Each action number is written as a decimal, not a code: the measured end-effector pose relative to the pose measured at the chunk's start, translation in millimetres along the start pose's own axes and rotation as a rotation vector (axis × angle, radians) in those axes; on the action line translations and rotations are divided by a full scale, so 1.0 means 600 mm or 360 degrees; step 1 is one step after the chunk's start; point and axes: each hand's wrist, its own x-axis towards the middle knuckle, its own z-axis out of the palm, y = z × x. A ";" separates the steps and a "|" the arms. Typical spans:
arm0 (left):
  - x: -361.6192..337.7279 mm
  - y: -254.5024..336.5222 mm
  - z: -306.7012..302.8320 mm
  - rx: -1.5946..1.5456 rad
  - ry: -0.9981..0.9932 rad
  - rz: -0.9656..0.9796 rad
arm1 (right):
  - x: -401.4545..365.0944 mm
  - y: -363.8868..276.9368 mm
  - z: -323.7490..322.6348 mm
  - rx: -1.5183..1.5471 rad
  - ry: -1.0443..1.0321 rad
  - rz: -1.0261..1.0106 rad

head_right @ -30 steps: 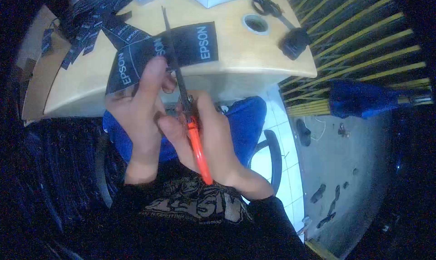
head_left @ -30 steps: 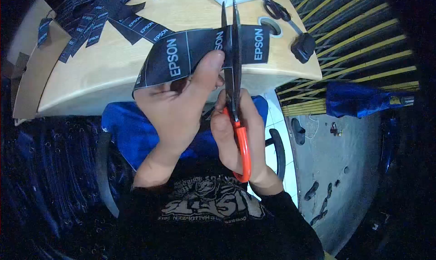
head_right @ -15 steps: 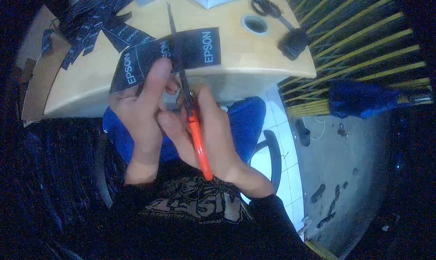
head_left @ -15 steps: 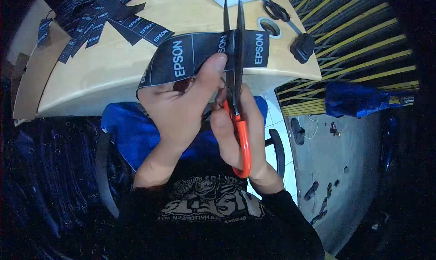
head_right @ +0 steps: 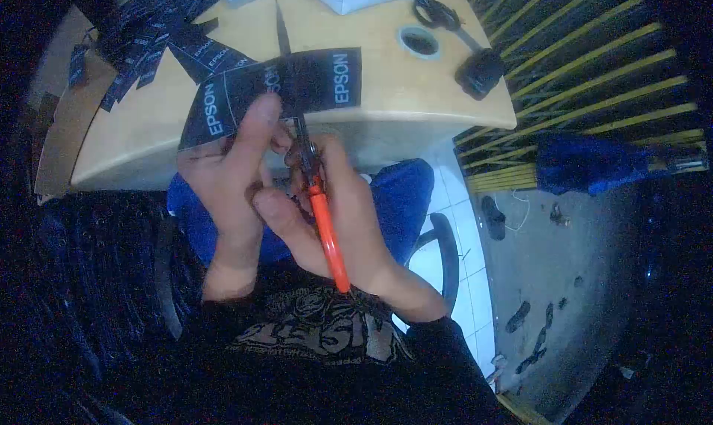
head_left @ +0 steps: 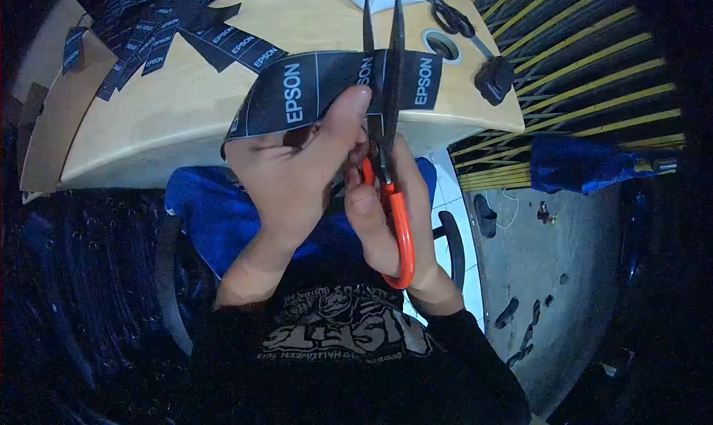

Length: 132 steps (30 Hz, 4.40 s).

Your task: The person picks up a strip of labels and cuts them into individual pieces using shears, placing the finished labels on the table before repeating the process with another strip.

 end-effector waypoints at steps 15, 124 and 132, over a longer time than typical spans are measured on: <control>-0.004 0.008 -0.006 0.0111 0.0001 -0.0067 | 0.005 0.003 0.006 -0.0133 0.0080 -0.0091; 0.010 -0.010 -0.010 -0.0169 -0.0073 -0.0360 | 0.028 0.009 0.010 -0.0157 0.0080 -0.0077; 0.008 -0.011 -0.005 -0.0147 -0.0039 -0.0383 | 0.029 0.002 0.010 -0.0191 0.0127 0.0008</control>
